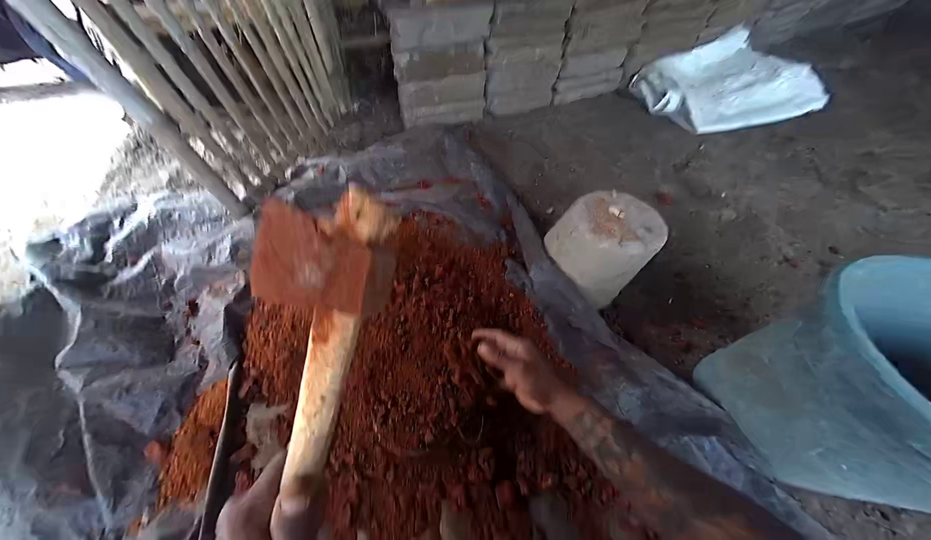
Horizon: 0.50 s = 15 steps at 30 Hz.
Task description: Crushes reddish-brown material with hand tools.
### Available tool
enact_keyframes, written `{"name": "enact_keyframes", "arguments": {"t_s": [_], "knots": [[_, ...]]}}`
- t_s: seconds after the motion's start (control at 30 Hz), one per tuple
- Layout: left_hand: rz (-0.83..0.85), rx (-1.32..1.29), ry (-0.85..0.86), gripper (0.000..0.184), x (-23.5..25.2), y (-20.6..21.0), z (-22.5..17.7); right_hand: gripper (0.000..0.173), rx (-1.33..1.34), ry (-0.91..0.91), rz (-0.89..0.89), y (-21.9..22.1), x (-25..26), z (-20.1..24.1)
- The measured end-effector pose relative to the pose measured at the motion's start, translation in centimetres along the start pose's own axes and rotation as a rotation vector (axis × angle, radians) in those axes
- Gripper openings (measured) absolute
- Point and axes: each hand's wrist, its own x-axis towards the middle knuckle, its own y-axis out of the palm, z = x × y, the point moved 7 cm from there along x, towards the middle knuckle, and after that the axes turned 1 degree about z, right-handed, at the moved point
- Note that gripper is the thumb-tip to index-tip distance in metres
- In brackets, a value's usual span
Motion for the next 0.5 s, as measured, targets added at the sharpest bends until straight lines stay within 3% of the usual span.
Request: {"name": "enact_keyframes", "arguments": {"t_s": [0.07,0.13,0.23,0.27,0.33,0.4,0.5], "knots": [[-0.045,0.032,0.013,0.077,-0.2,2.2,1.0,0.042,0.019,0.033,-0.021,-1.6,0.7,0.3],[0.030,0.196,-0.124,0.084,-1.3,6.5,5.6,0.040,0.021,0.052,-0.155,-4.7,1.8,-1.4],[0.549,0.358,-0.711,0.073,-4.5,13.3,15.0,0.038,-0.205,0.095,-0.367,-9.4,2.0,-5.8],[0.616,0.356,-0.791,0.074,-5.1,14.1,16.3,0.041,-0.410,0.091,-0.361,-10.3,1.4,-7.4],[0.586,0.284,-0.760,0.074,-3.5,12.7,15.1,0.053,-0.783,-0.002,-0.197,-10.4,0.6,-10.1],[0.468,0.182,-0.647,0.072,-2.6,10.1,11.4,0.065,-0.967,-0.119,-0.064,-9.6,-2.2,-14.4],[0.118,0.031,-0.299,0.077,0.4,5.3,5.2,0.094,-1.058,-0.165,-0.112,-8.6,-3.7,-18.7]]}}
